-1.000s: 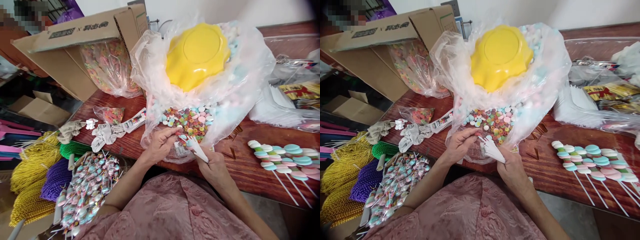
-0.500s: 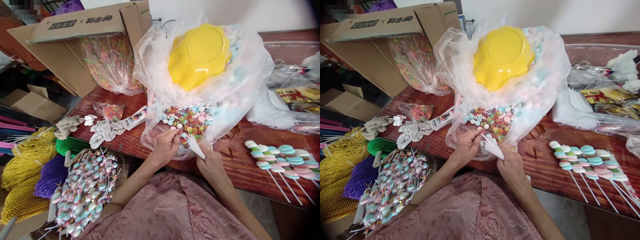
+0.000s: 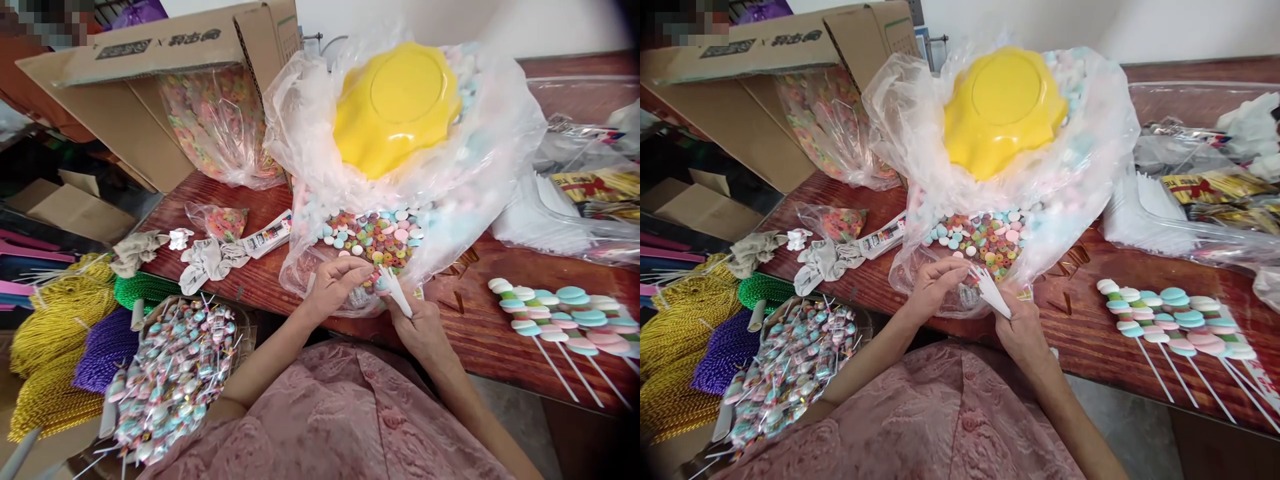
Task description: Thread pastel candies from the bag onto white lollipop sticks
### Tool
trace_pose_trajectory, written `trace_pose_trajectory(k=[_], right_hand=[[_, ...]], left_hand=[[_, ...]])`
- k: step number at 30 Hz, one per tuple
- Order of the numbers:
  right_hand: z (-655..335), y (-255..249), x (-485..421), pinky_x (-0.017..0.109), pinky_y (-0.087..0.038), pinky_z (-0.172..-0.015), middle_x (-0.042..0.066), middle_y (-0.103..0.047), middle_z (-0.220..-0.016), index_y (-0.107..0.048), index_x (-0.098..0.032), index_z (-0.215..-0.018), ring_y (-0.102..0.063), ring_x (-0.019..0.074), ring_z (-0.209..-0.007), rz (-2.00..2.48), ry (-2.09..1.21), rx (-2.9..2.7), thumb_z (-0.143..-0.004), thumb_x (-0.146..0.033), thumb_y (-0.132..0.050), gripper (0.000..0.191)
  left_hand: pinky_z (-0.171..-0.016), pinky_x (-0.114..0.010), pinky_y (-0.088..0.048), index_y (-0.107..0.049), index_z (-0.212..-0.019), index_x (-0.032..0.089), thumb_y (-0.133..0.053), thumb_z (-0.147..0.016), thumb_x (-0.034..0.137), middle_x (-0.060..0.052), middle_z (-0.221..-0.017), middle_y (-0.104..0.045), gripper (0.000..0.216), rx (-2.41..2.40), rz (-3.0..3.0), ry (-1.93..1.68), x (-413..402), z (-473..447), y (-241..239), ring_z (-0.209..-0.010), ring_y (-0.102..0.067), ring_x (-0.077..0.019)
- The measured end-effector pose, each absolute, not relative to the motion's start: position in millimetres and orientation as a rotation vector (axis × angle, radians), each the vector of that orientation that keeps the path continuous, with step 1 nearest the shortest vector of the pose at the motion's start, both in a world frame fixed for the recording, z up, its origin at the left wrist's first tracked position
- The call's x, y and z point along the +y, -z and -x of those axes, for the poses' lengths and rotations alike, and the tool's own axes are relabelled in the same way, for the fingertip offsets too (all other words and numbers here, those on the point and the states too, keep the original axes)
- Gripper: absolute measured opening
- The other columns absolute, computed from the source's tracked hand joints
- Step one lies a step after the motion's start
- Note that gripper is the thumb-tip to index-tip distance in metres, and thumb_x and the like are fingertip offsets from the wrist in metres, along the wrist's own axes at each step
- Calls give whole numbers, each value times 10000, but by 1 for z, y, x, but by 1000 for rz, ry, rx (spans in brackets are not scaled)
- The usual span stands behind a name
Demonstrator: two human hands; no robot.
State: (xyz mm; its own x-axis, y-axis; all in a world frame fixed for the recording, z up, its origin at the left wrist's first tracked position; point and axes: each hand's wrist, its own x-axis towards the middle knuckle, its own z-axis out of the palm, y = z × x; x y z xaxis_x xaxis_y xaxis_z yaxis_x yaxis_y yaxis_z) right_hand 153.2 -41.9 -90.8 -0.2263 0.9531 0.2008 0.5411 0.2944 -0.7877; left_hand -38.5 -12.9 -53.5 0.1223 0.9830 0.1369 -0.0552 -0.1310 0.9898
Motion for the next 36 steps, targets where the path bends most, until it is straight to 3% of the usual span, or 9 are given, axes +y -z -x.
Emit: trace_pose_trajectory(k=[3,6,9,12,16,23,29,32,36], right_hand=[[-154,89,-39,298,-512,-614,30,-716,-740,-764,-200,-945,-610,187,-631,1324,-794,-1859,-954,-344,-505,297],[-161,88,-39,280,-469,-563,17,-610,-610,-681,-203,-711,-550,167,-568,1312,-888,-1771,-948,-398,-548,335],[-175,93,-42,256,-382,-479,-16,-469,-520,-529,-207,-573,-442,128,-491,1360,-978,-1567,-927,-462,-605,443],[-185,96,-48,248,-346,-459,-27,-448,-524,-502,-200,-577,-404,110,-483,1427,-1014,-1479,-923,-489,-620,466],[-181,91,-56,245,-349,-468,-27,-444,-521,-485,-202,-563,-399,111,-492,1419,-1038,-1649,-948,-481,-569,482],[-177,86,-57,242,-324,-460,-19,-485,-537,-592,-194,-619,-413,122,-487,1422,-908,-1837,-952,-429,-529,412],[-178,86,-54,247,-344,-461,1,-569,-572,-647,-195,-675,-460,140,-496,1405,-904,-1862,-948,-432,-518,384],[-173,82,-54,253,-351,-474,-9,-546,-553,-639,-199,-652,-441,137,-482,1389,-891,-1884,-947,-405,-510,382],[-169,80,-54,258,-371,-496,-12,-527,-555,-666,-193,-688,-444,145,-498,1389,-879,-1929,-950,-376,-478,371]], left_hand=[[-633,-253,-532,-758,-771,145,-808,-731,482,-44,-722,-735,344,1028,-997,-1195,-3,38,62,-636,-647,-128],[-590,-233,-497,-752,-804,146,-795,-735,471,-28,-717,-724,335,1132,-960,-1293,5,45,71,-611,-622,-114],[-653,-253,-491,-743,-780,153,-761,-771,316,-18,-737,-718,164,1314,-1319,-1242,8,54,76,-667,-624,-126],[-731,-295,-489,-750,-777,153,-701,-813,191,-41,-778,-704,72,1440,-1836,-912,4,55,79,-744,-631,-160],[-774,-347,-503,-760,-875,158,-633,-890,212,-94,-887,-675,139,1567,-2254,-585,-4,46,82,-858,-621,-222],[-830,-377,-498,-724,-918,156,-525,-960,232,-112,-930,-668,217,1508,-2470,-672,-13,50,91,-906,-594,-234],[-812,-361,-510,-708,-818,167,-604,-867,178,-75,-830,-725,116,1397,-2162,-1005,-14,54,102,-798,-640,-188],[-710,-299,-508,-731,-815,159,-681,-816,237,-39,-762,-726,92,1378,-1672,-1199,-11,52,97,-687,-627,-142],[-659,-258,-519,-771,-890,148,-837,-692,389,-26,-770,-741,319,1243,-1111,-1233,-10,51,83,-668,-630,-123]])
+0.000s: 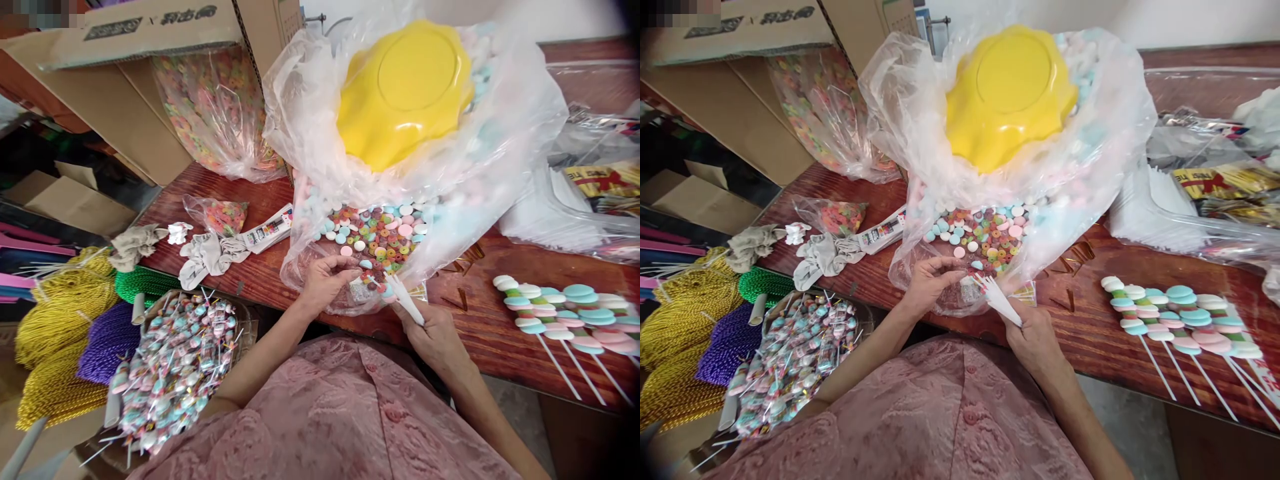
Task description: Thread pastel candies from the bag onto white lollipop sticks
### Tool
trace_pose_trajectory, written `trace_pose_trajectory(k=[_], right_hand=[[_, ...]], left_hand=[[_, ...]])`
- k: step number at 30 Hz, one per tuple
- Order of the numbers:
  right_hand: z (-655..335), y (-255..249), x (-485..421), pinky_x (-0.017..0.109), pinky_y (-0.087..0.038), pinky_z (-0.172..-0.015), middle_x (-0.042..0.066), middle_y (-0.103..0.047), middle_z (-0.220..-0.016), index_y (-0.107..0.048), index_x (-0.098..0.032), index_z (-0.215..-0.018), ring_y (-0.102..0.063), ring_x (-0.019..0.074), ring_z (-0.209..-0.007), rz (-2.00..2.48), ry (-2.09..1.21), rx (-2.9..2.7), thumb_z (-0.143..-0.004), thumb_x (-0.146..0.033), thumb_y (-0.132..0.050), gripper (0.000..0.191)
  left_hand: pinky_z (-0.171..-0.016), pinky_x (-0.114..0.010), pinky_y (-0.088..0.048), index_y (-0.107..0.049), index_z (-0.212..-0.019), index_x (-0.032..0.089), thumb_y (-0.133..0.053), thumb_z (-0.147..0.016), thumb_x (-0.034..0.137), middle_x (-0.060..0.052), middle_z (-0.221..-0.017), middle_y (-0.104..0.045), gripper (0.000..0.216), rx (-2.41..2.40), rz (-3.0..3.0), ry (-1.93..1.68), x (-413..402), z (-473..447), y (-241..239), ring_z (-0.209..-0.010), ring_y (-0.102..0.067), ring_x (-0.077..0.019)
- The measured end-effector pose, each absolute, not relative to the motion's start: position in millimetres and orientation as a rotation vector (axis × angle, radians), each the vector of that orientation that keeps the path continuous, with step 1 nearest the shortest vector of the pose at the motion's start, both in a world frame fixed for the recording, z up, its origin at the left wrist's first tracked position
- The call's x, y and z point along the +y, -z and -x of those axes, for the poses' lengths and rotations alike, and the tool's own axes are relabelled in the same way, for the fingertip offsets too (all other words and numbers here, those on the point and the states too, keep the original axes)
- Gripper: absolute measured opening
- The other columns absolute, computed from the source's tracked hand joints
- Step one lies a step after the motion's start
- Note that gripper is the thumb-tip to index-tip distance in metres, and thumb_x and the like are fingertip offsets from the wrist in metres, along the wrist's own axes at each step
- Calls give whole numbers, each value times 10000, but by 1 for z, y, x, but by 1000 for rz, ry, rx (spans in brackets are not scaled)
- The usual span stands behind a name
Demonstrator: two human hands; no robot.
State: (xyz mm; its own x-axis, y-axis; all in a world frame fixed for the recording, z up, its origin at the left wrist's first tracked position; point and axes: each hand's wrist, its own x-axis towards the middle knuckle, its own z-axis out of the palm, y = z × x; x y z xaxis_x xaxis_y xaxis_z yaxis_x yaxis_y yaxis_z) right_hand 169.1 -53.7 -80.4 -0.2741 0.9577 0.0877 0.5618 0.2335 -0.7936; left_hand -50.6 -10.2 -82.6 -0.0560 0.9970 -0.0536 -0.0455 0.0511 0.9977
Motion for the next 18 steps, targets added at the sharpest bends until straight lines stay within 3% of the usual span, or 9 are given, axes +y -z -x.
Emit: trace_pose_trajectory(k=[5,12,18], right_hand=[[-168,82,-52,257,-359,-497,-7,-535,-554,-672,-183,-698,-441,147,-498,1414,-828,-1992,-938,-342,-457,360],[-171,88,-58,281,-370,-559,24,-629,-634,-717,-185,-790,-505,162,-535,1464,-700,-2073,-905,-234,-438,305],[-167,90,-66,266,-397,-549,-7,-562,-609,-684,-195,-773,-480,149,-541,1421,-786,-1852,-946,-304,-508,270]], left_hand=[[-754,-288,-560,-772,-779,168,-850,-705,401,-41,-818,-757,257,1154,-1206,-1313,-16,49,72,-769,-683,-152],[-742,-269,-544,-772,-858,193,-742,-856,261,-46,-855,-738,74,1069,-1718,-1487,-23,46,70,-801,-683,-132],[-834,-292,-536,-769,-807,201,-788,-818,321,-24,-878,-716,122,1006,-1314,-1477,-22,40,74,-859,-668,-132]])
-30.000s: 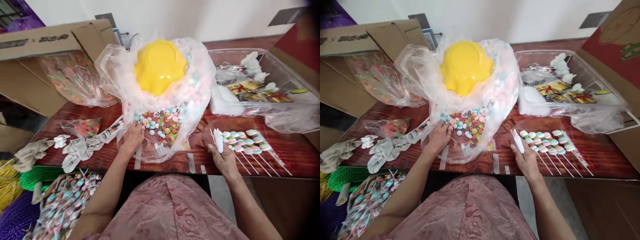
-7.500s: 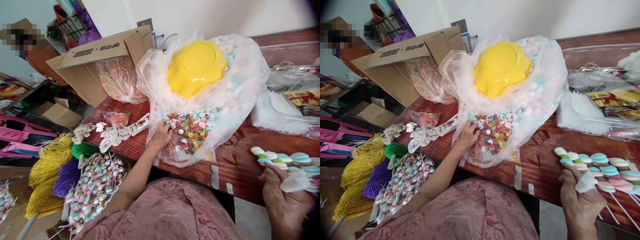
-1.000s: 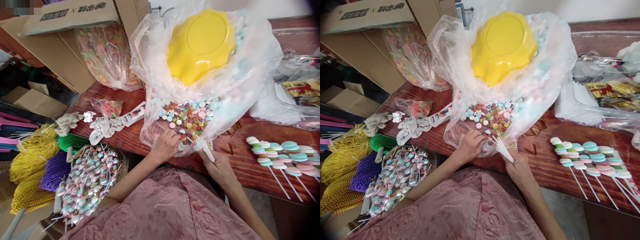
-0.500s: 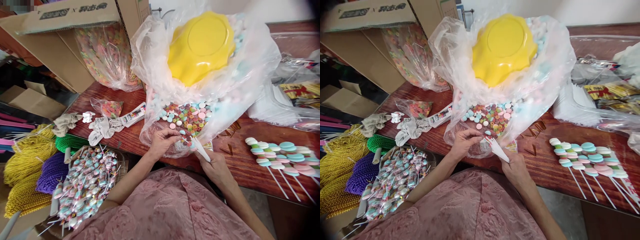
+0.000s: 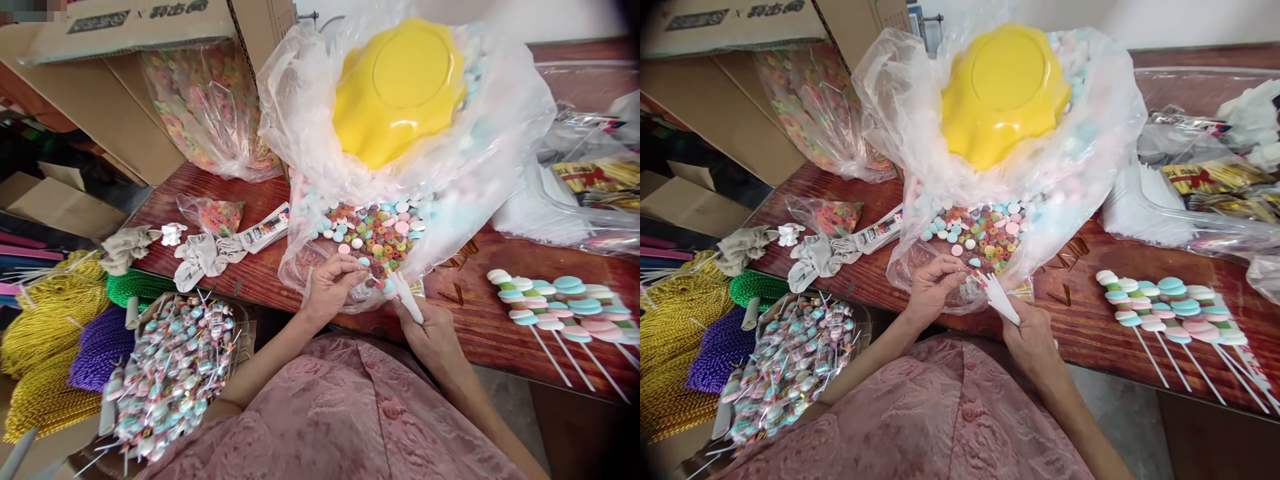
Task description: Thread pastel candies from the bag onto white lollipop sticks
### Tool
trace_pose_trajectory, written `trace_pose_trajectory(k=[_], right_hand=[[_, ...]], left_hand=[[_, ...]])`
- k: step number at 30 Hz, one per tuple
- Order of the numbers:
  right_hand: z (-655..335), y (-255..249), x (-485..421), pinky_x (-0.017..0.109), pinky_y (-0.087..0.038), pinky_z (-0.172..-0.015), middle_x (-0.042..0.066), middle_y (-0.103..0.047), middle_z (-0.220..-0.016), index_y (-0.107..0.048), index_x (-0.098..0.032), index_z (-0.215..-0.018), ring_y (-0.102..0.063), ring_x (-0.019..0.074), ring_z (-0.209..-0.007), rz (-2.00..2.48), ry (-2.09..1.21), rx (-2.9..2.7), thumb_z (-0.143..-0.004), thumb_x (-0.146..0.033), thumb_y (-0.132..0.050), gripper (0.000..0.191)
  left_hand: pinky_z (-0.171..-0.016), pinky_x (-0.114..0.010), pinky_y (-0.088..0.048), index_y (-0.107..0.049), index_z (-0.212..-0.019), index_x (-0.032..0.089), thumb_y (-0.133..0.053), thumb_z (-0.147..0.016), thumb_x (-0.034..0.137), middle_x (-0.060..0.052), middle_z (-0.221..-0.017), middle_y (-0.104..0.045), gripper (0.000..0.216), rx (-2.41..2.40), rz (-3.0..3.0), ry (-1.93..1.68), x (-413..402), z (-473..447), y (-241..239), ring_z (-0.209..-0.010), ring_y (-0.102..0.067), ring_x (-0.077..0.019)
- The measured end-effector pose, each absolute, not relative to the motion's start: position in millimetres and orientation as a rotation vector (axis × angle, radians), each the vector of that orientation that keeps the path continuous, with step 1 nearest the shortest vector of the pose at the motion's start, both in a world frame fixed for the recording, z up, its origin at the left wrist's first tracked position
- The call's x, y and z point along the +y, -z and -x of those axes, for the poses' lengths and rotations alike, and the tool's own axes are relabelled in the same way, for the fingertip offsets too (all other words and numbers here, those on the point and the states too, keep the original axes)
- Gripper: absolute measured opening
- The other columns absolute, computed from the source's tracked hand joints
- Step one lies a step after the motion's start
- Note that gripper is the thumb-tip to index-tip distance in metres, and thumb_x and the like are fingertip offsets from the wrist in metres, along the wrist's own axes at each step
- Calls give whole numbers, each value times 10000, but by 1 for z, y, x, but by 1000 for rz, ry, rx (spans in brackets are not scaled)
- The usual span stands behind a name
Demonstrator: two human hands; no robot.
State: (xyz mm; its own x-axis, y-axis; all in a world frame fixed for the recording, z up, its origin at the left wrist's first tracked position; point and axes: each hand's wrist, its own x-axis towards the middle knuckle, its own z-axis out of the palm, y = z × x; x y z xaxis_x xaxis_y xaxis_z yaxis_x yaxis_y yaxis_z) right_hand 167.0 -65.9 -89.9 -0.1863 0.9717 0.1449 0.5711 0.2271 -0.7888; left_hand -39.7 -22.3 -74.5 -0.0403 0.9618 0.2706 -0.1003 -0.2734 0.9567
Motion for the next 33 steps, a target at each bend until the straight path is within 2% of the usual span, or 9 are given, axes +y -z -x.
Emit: trace_pose_trajectory(k=[2,6,8,10,13,17,22,28,33], right_hand=[[-163,90,-68,259,-397,-549,-11,-544,-611,-627,-195,-696,-464,138,-545,1415,-841,-1793,-963,-342,-514,324],[-155,85,-71,244,-370,-523,-25,-463,-556,-479,-207,-576,-411,114,-515,1391,-906,-1708,-967,-397,-523,438],[-153,82,-72,241,-359,-515,-32,-432,-535,-454,-210,-568,-399,109,-503,1376,-913,-1703,-965,-389,-523,441],[-152,80,-74,240,-349,-510,-37,-420,-534,-446,-211,-571,-391,104,-496,1363,-897,-1706,-963,-360,-523,426],[-153,82,-76,238,-336,-506,-39,-427,-551,-450,-209,-586,-391,100,-501,1346,-857,-1696,-957,-320,-530,395],[-152,86,-77,246,-343,-505,-42,-417,-544,-490,-209,-604,-382,104,-494,1341,-888,-1647,-957,-335,-543,379],[-142,90,-79,257,-347,-499,-36,-408,-524,-520,-215,-595,-397,122,-510,1345,-1031,-1529,-952,-433,-570,421],[-135,92,-79,261,-339,-482,-42,-449,-540,-544,-208,-630,-388,110,-488,1374,-1033,-1328,-903,-479,-647,399],[-139,90,-74,266,-353,-483,-36,-459,-521,-535,-211,-589,-417,117,-484,1405,-994,-1366,-900,-490,-648,433]], left_hand=[[-841,-298,-531,-753,-757,190,-840,-747,350,-19,-862,-713,182,989,-1151,-1439,-20,38,75,-851,-657,-132],[-652,-248,-493,-771,-832,182,-915,-616,374,9,-761,-682,323,916,-840,-1275,-16,38,67,-655,-574,-84],[-588,-223,-455,-793,-873,187,-930,-591,362,5,-772,-688,359,866,-773,-1205,-15,39,62,-608,-535,-61],[-577,-213,-459,-805,-823,186,-941,-574,351,-16,-829,-713,328,830,-790,-1173,-13,41,60,-621,-554,-62],[-650,-226,-525,-810,-777,198,-929,-611,345,-35,-879,-743,252,835,-907,-1228,-12,41,64,-724,-645,-103],[-821,-246,-568,-813,-877,228,-845,-764,236,-25,-882,-765,117,883,-1351,-1514,-12,35,72,-856,-703,-117],[-811,-245,-595,-777,-993,202,-722,-879,144,-50,-981,-760,139,977,-1838,-1705,-17,23,73,-901,-716,-119],[-798,-252,-613,-737,-1080,190,-695,-913,211,-58,-1008,-739,174,1014,-1865,-1742,-18,16,76,-927,-718,-132],[-817,-322,-628,-698,-1159,198,-789,-820,395,-76,-1048,-706,402,1023,-1974,-1748,-16,17,77,-952,-700,-175]])
